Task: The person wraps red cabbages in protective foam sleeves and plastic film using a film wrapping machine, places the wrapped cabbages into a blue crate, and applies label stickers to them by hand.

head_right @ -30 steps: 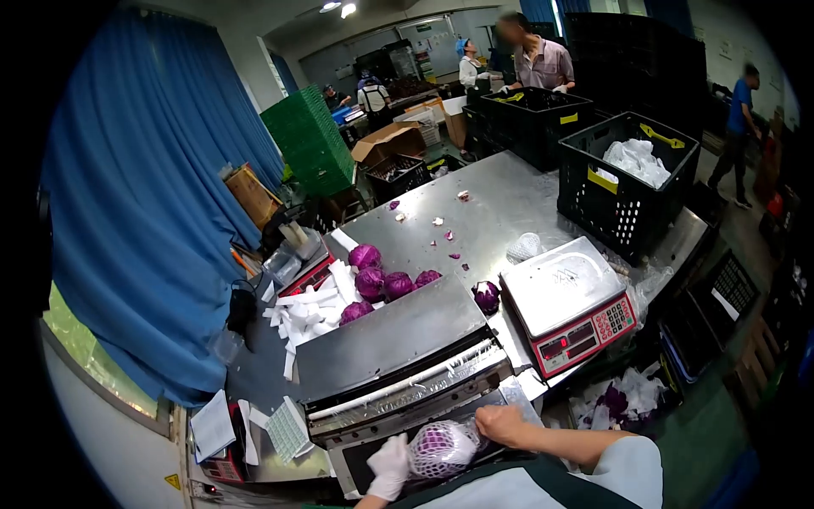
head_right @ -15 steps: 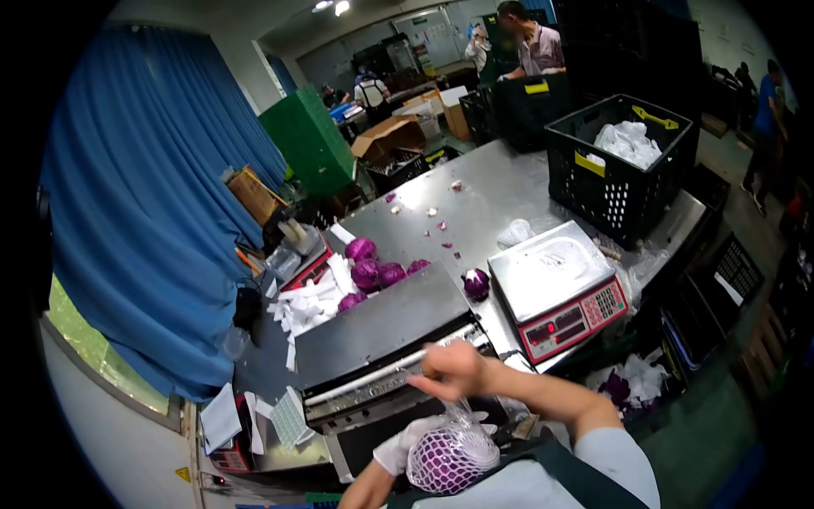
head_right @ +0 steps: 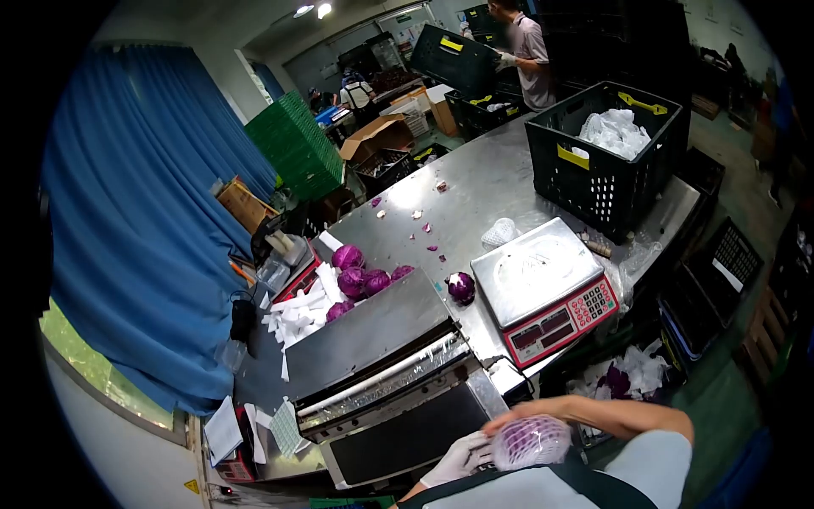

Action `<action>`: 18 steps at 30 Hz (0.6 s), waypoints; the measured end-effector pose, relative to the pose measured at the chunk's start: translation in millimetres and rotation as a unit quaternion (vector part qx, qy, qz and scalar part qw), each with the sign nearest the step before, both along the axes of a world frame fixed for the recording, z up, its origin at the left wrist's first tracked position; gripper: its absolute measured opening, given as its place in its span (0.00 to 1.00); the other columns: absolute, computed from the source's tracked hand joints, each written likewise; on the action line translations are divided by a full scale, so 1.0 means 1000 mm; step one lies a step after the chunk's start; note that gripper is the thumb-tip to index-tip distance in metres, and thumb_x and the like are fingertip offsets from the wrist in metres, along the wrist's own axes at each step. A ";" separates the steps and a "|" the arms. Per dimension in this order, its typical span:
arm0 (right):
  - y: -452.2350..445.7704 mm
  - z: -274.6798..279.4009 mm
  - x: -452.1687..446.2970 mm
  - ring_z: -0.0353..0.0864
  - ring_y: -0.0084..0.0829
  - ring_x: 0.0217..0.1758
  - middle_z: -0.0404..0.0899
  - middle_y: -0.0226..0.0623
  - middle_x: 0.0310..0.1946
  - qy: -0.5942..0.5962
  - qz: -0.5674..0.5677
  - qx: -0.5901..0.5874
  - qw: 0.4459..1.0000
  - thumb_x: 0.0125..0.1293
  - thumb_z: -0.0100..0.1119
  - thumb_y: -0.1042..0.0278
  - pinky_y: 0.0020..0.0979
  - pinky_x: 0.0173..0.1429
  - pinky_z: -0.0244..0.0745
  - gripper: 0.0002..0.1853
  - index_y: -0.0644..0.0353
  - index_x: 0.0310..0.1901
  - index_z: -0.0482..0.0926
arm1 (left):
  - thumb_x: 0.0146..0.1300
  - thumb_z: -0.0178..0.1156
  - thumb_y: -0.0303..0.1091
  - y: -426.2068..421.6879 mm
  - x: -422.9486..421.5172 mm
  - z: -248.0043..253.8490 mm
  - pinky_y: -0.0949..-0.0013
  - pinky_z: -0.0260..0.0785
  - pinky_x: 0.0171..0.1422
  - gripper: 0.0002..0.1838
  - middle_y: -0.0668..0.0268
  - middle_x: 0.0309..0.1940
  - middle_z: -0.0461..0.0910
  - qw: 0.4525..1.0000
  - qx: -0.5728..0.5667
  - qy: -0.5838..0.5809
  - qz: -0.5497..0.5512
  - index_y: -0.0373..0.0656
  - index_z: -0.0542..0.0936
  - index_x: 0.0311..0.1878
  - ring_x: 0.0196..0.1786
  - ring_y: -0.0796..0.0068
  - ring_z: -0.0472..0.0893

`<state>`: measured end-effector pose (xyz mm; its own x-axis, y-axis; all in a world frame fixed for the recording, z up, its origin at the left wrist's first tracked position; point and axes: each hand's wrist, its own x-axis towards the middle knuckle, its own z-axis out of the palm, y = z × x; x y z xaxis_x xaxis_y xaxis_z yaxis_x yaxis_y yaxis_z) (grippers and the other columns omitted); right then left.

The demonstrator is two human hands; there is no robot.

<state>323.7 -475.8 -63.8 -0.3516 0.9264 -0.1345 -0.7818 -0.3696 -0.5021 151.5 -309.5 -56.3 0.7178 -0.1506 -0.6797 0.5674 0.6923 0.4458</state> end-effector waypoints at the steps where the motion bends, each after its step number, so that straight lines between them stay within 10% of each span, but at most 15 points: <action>1: -0.035 -0.010 -0.005 0.59 0.40 0.68 0.60 0.45 0.64 0.158 -0.028 -0.022 0.987 0.60 0.52 0.43 0.37 0.69 0.57 0.39 0.63 0.66 0.57 | 0.68 0.46 0.36 0.001 0.004 0.025 0.67 0.66 0.58 0.17 0.63 0.51 0.75 0.998 0.047 -0.022 -0.021 0.38 0.71 0.54 0.53 0.70 0.75; 2: -0.066 -0.016 -0.015 0.60 0.42 0.67 0.62 0.46 0.63 0.347 -0.079 -0.080 0.931 0.58 0.47 0.36 0.40 0.69 0.56 0.43 0.63 0.65 0.57 | 0.68 0.47 0.38 0.004 0.008 0.026 0.73 0.68 0.54 0.17 0.64 0.50 0.76 0.996 0.085 -0.025 -0.032 0.39 0.72 0.54 0.50 0.74 0.76; 3: -0.081 -0.009 -0.026 0.60 0.44 0.67 0.63 0.47 0.62 0.103 -0.244 -0.311 0.913 0.60 0.41 0.33 0.44 0.69 0.54 0.42 0.62 0.65 0.58 | 0.68 0.47 0.39 0.005 0.013 0.030 0.74 0.68 0.53 0.17 0.64 0.49 0.76 0.991 0.124 -0.035 -0.039 0.39 0.73 0.53 0.50 0.75 0.76; 4: -0.094 -0.032 -0.033 0.61 0.44 0.66 0.63 0.47 0.62 0.437 -0.176 -0.012 0.882 0.65 0.34 0.36 0.46 0.70 0.52 0.37 0.60 0.64 0.60 | 0.67 0.46 0.39 0.003 0.019 0.034 0.74 0.68 0.53 0.17 0.65 0.49 0.76 0.985 0.161 -0.043 -0.049 0.38 0.73 0.52 0.50 0.76 0.76; 6: -0.094 -0.027 -0.041 0.66 0.41 0.62 0.67 0.44 0.59 0.401 -0.327 0.005 0.856 0.68 0.34 0.44 0.43 0.69 0.55 0.30 0.56 0.63 0.62 | 0.67 0.47 0.42 -0.001 0.034 0.041 0.75 0.67 0.52 0.19 0.66 0.49 0.75 0.978 0.166 -0.077 -0.101 0.38 0.72 0.53 0.50 0.76 0.76; 14: -0.037 0.018 0.111 0.73 0.40 0.55 0.72 0.44 0.54 -0.033 -0.612 -0.039 0.789 0.61 0.46 0.43 0.38 0.60 0.68 0.31 0.61 0.57 0.69 | 0.65 0.51 0.51 -0.014 0.170 0.060 0.73 0.67 0.50 0.32 0.60 0.56 0.69 0.872 0.380 -0.268 -0.151 0.41 0.59 0.65 0.49 0.71 0.74; 18: -0.005 0.056 0.179 0.73 0.31 0.51 0.72 0.41 0.50 -0.436 -0.655 0.011 0.617 0.52 0.61 0.56 0.31 0.59 0.65 0.31 0.63 0.56 0.66 | 0.61 0.58 0.44 -0.008 0.276 0.080 0.74 0.67 0.54 0.34 0.60 0.56 0.70 0.914 0.282 -0.288 -0.054 0.37 0.58 0.65 0.54 0.72 0.71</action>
